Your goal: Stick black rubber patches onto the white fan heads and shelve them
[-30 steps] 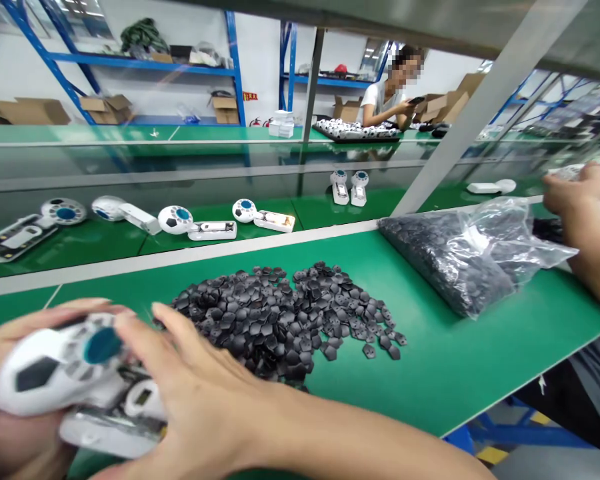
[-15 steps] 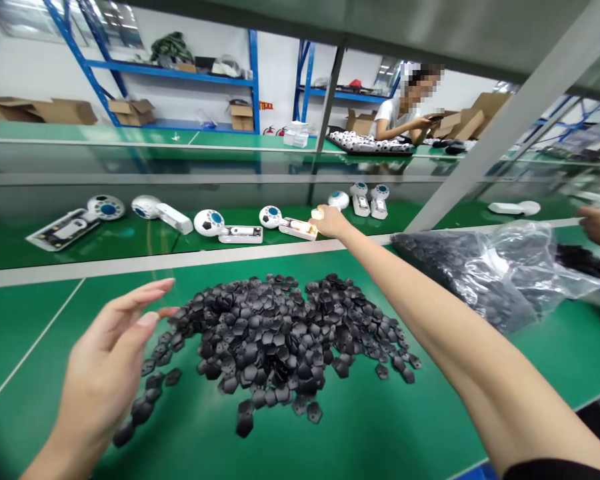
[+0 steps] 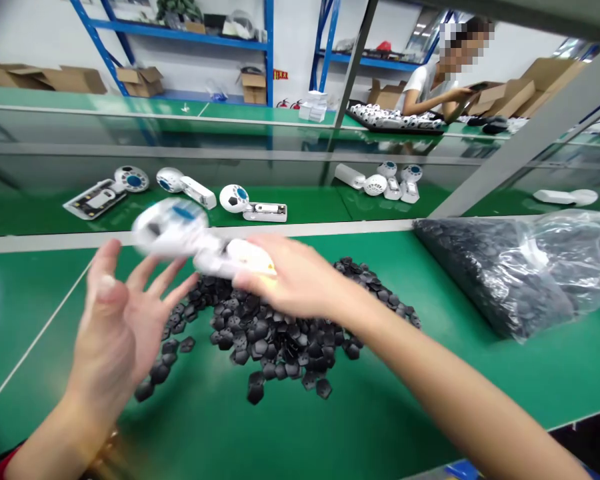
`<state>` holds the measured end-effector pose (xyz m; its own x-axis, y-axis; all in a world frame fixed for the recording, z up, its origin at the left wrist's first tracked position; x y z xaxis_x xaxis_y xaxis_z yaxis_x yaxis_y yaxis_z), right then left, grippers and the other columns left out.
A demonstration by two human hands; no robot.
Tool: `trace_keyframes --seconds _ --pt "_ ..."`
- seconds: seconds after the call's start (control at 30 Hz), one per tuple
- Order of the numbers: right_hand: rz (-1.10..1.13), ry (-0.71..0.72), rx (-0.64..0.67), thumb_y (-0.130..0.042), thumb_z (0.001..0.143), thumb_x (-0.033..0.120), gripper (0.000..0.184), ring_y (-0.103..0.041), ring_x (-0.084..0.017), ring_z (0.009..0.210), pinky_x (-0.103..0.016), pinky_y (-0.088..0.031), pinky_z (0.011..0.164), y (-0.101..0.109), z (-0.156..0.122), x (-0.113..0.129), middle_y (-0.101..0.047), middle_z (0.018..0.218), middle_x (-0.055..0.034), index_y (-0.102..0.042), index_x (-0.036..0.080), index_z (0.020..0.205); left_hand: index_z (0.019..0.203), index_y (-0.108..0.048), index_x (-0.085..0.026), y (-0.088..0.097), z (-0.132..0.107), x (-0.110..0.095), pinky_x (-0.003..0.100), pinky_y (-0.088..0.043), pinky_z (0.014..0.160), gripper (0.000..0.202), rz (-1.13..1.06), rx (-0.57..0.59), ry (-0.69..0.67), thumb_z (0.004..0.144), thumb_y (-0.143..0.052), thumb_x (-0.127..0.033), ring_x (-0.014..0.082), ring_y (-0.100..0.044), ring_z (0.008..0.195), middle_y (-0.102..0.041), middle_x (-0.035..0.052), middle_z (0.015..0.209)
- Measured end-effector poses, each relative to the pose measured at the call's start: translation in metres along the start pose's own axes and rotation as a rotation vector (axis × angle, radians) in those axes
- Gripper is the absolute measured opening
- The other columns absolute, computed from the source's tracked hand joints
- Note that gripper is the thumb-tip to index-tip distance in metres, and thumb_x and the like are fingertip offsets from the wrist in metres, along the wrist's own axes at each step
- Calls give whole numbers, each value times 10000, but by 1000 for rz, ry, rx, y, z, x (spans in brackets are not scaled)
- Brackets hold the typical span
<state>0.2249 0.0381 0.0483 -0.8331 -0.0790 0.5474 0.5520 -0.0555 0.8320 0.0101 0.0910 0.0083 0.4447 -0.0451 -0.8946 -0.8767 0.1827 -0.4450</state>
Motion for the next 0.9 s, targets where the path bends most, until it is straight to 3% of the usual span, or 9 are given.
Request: trace_keyframes --seconds 0.07,0.17,0.33,0.5,0.6,0.7,0.77,0.83,0.9 --pt "77 99 85 -636 961 504 318 -701 -209 922 -292 -519 749 -13 -17 22 -752 1102 -21 -713 259 1150 1141 -611 -315 -1 -4 -10 359 -668 778 441 -45 -20 -70 767 -823 -414 240 -741 960 -717 -5 1085" --pt "-58 -38 14 -512 1046 346 277 -709 -226 923 -319 -512 740 -22 -22 6 -762 1029 -41 -755 223 994 943 -639 -233 -12 -12 -8 348 -669 569 343 -61 113 1 702 -829 -385 238 -749 710 -738 16 911" --pt "-208 -103 -34 -663 944 214 169 -663 -316 1024 -422 -523 841 -41 -15 -27 -715 1065 -122 -749 176 1085 969 -642 -221 -27 -22 13 338 -649 536 366 -66 380 165 690 -825 -371 245 -746 714 -692 36 989" --pt "-132 -92 -113 -666 918 148 102 -661 -317 1005 -468 -526 887 -39 -19 -28 -725 995 -124 -767 161 913 1044 -637 -240 -27 -26 21 320 -623 529 357 -41 492 232 752 -762 -401 240 -726 721 -668 56 1045" --pt "58 -85 -209 -629 967 199 135 -713 -229 915 -361 -575 814 -27 -22 -12 -760 979 -75 -761 178 953 1047 -634 -236 -28 -27 21 338 -627 536 327 -48 497 258 798 -722 -429 249 -724 743 -660 55 1060" --pt "605 0 -311 -718 916 263 140 -718 -154 701 -245 -584 613 -21 -25 19 -764 818 -10 -755 186 1026 1086 -635 -259 -30 -29 21 350 -628 559 299 -61 476 273 880 -646 -476 242 -729 748 -675 33 1047" --pt "895 71 -350 -739 893 233 125 -711 -140 674 -228 -587 587 -23 -27 41 -753 778 8 -765 190 1007 1121 -642 -247 -28 -29 21 340 -627 659 318 -10 417 222 932 -589 -497 232 -725 809 -698 45 1037" --pt "848 133 -383 -711 910 179 85 -705 -128 731 -223 -595 641 -24 -29 58 -747 816 6 -780 200 954 1128 -652 -218 -26 -30 19 321 -603 771 354 56 373 148 959 -554 -513 227 -711 892 -715 65 1028" --pt "595 230 -451 -683 931 166 108 -682 -130 776 -236 -594 692 -22 -35 71 -719 822 -11 -789 191 931 1122 -658 -210 -25 -31 19 305 -577 804 367 96 355 114 963 -550 -522 223 -699 925 -720 68 1031"
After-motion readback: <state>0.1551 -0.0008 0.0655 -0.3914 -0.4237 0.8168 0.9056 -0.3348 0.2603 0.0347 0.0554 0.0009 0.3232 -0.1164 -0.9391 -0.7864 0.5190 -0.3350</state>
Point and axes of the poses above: each hand's wrist, its own z-axis towards the middle knuckle, its own y-axis out of the back of the hand, x = y × z, the point moved 6 cm from there along z, towards the middle knuckle
